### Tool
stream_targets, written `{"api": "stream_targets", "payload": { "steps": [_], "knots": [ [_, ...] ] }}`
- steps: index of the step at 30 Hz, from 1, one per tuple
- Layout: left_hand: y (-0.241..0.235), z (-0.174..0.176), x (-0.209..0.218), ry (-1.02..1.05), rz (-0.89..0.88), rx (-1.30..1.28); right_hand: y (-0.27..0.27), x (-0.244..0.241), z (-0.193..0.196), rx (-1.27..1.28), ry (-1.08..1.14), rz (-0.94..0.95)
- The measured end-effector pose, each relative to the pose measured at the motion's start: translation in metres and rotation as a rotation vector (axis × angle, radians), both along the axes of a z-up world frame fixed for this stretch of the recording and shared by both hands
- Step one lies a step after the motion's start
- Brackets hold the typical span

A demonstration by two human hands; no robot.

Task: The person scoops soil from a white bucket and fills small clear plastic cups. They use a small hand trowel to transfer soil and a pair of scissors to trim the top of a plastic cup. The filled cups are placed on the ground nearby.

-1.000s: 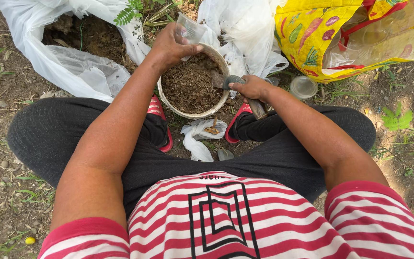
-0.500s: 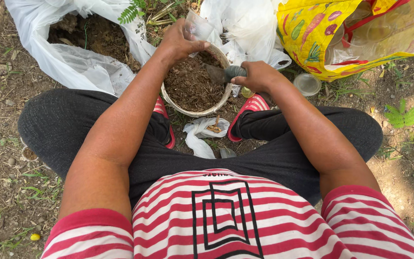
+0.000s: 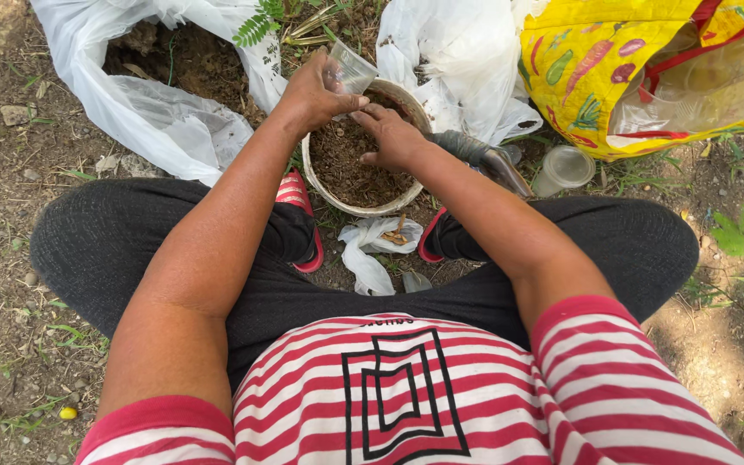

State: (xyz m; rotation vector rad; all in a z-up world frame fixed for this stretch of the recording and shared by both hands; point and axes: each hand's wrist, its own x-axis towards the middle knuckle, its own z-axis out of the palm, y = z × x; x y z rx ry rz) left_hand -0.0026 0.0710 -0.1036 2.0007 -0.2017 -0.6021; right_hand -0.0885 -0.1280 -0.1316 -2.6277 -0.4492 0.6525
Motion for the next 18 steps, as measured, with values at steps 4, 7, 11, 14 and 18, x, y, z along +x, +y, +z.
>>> {"api": "stream_targets", "payload": {
  "steps": [4,7,11,14,18],
  "knots": [
    [0.006,-0.010,0.000,-0.112,0.001,-0.113,0.028,0.017,-0.019,-0.117,0.035,0.002],
    [0.010,-0.014,-0.004,-0.041,0.001,-0.016,0.041,0.018,-0.017,-0.282,0.162,-0.005],
    [0.005,-0.010,0.001,-0.030,0.001,0.000,0.055,0.015,-0.012,-0.354,0.226,-0.030],
    [0.003,-0.009,0.000,0.059,0.026,-0.037,0.058,0.010,-0.021,-0.363,0.244,-0.033],
    [0.008,-0.006,-0.001,-0.039,-0.108,0.198,0.052,0.009,-0.046,-0.359,0.215,-0.019]
  ]
}}
